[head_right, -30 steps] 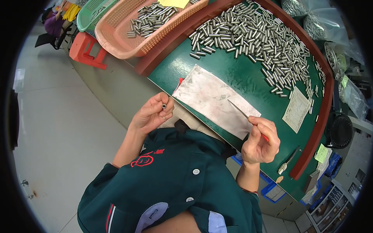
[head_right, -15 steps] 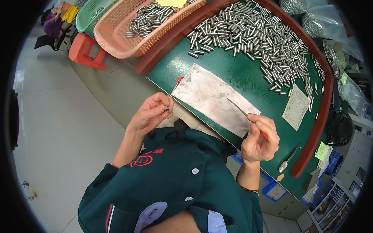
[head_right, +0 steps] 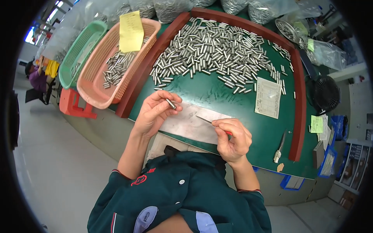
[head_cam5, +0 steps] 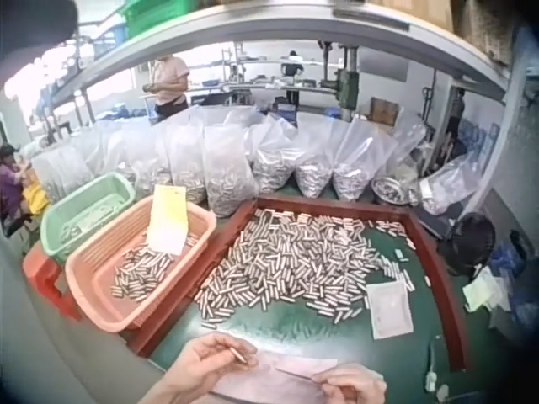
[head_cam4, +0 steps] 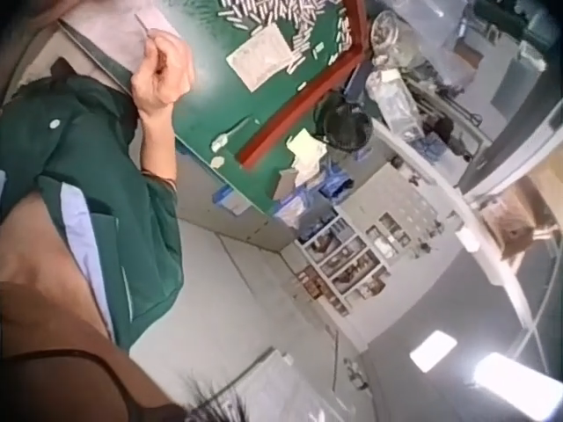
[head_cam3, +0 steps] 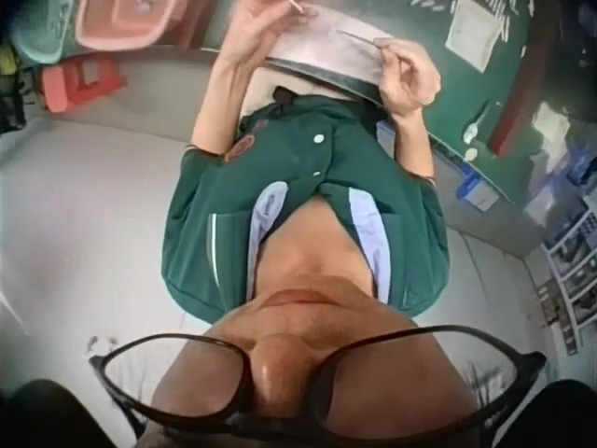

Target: Inspecting and cleaning the interior of small cylindrical metal tubes using a thin needle probe.

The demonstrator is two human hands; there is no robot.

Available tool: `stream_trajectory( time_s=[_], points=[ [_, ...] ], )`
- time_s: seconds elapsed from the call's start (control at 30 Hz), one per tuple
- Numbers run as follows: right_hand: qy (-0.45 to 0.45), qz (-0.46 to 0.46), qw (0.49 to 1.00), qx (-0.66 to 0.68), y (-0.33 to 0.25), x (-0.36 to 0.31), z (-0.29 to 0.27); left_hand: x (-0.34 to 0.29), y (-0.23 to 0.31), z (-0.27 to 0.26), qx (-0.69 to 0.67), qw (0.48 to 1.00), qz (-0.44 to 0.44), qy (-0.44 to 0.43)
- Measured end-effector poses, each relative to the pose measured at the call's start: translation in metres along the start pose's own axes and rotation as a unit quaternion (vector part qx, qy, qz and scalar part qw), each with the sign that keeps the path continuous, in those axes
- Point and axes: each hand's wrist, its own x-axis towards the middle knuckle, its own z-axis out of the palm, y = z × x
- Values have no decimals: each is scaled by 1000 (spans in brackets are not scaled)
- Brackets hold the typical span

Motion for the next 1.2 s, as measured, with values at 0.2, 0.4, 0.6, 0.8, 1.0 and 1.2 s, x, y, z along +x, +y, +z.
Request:
stream_trajectory(
  time_s=[0.2, 0.4, 0.6, 0.8, 1.0, 1.2],
  points=[
    [-4, 12, 1000, -6, 0, 3, -3, 19, -8, 6, 22, 999, -33, 13],
    [-23, 5, 1000, 3, 0, 4, -3, 22, -7, 10, 38, 998, -39, 35],
    [-25, 0, 1000, -5, 1, 5, -6, 2, 61, 20, 527, 705, 383, 281],
    [-5, 4, 1000, 5, -1, 7, -4, -10, 110, -16, 718, 488, 287, 404],
    [6, -3, 1000, -3, 5, 6, -5, 34, 67, 20, 748, 552, 304, 206],
    [10, -1, 1000, 5, 0, 6, -3, 75, 16, 13, 786, 558, 255, 80]
  ],
)
